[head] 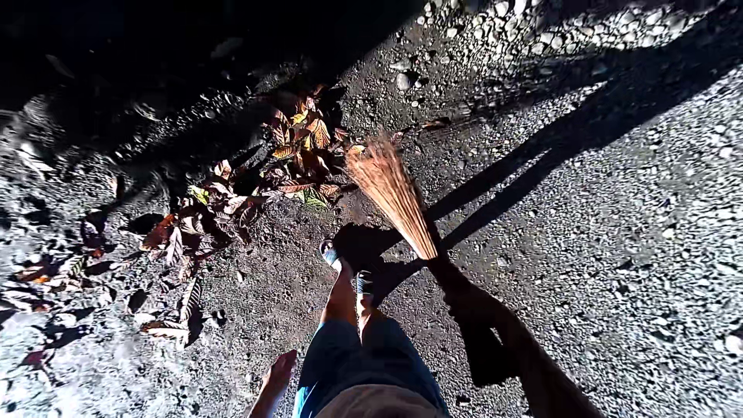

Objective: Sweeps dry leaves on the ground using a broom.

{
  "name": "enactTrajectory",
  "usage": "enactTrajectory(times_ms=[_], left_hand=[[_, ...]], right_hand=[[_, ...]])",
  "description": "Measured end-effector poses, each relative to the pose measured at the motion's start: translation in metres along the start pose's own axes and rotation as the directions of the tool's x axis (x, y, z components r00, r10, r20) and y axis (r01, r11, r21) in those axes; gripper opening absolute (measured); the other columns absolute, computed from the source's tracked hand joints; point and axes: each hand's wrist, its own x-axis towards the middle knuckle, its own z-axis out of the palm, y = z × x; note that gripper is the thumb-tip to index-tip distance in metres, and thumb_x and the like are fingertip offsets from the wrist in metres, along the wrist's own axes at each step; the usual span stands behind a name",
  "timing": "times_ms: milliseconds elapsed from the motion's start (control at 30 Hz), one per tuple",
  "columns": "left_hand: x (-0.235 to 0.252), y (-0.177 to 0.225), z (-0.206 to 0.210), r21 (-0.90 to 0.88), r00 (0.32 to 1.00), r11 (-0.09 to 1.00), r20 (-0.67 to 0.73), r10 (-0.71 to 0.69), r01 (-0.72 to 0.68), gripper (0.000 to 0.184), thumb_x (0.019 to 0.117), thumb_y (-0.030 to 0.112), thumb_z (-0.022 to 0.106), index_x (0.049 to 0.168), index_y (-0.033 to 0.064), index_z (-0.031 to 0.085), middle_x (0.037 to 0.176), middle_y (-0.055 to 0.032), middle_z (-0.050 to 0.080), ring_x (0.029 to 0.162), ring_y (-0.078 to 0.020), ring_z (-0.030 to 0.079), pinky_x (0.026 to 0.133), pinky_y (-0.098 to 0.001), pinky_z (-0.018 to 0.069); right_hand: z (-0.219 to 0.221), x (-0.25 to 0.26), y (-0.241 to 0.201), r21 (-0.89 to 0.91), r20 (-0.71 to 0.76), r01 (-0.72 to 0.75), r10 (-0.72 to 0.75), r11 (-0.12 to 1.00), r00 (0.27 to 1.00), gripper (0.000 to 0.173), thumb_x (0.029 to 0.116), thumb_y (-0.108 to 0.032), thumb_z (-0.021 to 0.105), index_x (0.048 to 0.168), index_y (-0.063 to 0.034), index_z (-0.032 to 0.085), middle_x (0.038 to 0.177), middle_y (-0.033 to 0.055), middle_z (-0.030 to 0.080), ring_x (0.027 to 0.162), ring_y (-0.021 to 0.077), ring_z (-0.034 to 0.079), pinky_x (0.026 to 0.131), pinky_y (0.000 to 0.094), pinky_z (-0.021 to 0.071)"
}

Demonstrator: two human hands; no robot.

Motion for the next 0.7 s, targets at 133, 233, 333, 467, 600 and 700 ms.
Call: enactTrajectory(times_ms=[133, 233, 333, 467, 600, 700], left_hand=[[0.022, 0.011, -0.016, -0.033, 1.000, 0.999, -0.009, -0.025, 0.024, 0.051, 0.1121, 0.038, 0.040, 0.147, 0.0028, 0.051, 0.137, -0.0269, 0.061, 0.124, -0.0412, 0.060, 0.102, -0.0587, 0.0464], [0.018, 0.020, -0.033, -0.084, 0.999, 0.996, -0.022, -0.025, 0.023, 0.050, 0.1121, 0.037, 0.041, 0.143, 0.0004, 0.053, 0.132, -0.0269, 0.063, 0.119, -0.0393, 0.062, 0.099, -0.0571, 0.0478], [0.012, 0.023, -0.055, -0.135, 0.997, 0.990, -0.067, -0.042, 0.033, 0.051, 0.1123, 0.035, 0.040, 0.146, -0.0007, 0.050, 0.135, -0.0274, 0.062, 0.122, -0.0410, 0.061, 0.100, -0.0579, 0.0476], [0.012, 0.034, -0.083, -0.180, 0.994, 0.982, -0.087, -0.065, 0.049, 0.054, 0.1122, 0.037, 0.039, 0.149, -0.0017, 0.046, 0.136, -0.0290, 0.060, 0.124, -0.0425, 0.060, 0.101, -0.0591, 0.0473], [0.020, 0.061, -0.097, -0.212, 0.993, 0.975, -0.082, -0.083, 0.064, 0.055, 0.1119, 0.039, 0.040, 0.150, -0.0007, 0.045, 0.139, -0.0288, 0.058, 0.127, -0.0431, 0.058, 0.102, -0.0596, 0.0457], [0.025, 0.079, -0.099, -0.276, 0.995, 0.959, -0.065, -0.077, 0.056, 0.056, 0.1122, 0.039, 0.039, 0.152, -0.0004, 0.043, 0.139, -0.0289, 0.058, 0.127, -0.0429, 0.058, 0.102, -0.0583, 0.0458]], right_hand=[[-0.023, 0.051, -0.040, 0.361, -0.267, 0.227, -0.133, 0.904, 0.954, 0.027, 0.1056, -0.015, 0.048, 0.129, -0.0032, 0.052, 0.084, 0.0026, 0.062, 0.066, 0.0088, 0.060, 0.060, 0.0256, 0.0550], [0.036, 0.150, -0.109, 0.367, -0.088, 0.067, -0.038, 0.928, 0.995, 0.018, 0.1057, -0.014, 0.049, 0.119, -0.0033, 0.051, 0.079, 0.0034, 0.059, 0.063, 0.0104, 0.060, 0.058, 0.0268, 0.0551], [0.169, 0.188, -0.170, -0.034, 0.248, -0.040, 0.047, 0.999, 0.968, 0.023, 0.1064, -0.018, 0.048, 0.120, -0.0021, 0.056, 0.086, 0.0045, 0.058, 0.069, 0.0101, 0.057, 0.066, 0.0271, 0.0519], [0.302, 0.190, -0.210, -0.372, 0.558, 0.102, 0.134, 0.923, 0.819, 0.031, 0.1071, -0.028, 0.049, 0.123, -0.0052, 0.061, 0.099, 0.0061, 0.064, 0.079, 0.0117, 0.060, 0.077, 0.0335, 0.0520], [0.294, 0.162, -0.232, -0.402, 0.630, 0.085, 0.208, 0.912, 0.749, 0.023, 0.1056, -0.025, 0.054, 0.115, -0.0055, 0.061, 0.083, 0.0038, 0.063, 0.066, 0.0114, 0.060, 0.066, 0.0317, 0.0532], [0.207, 0.107, -0.233, -0.316, 0.493, -0.013, 0.176, 0.949, 0.852, 0.014, 0.1026, -0.017, 0.057, 0.107, -0.0039, 0.060, 0.078, 0.0032, 0.066, 0.063, 0.0120, 0.064, 0.064, 0.0294, 0.0564]])
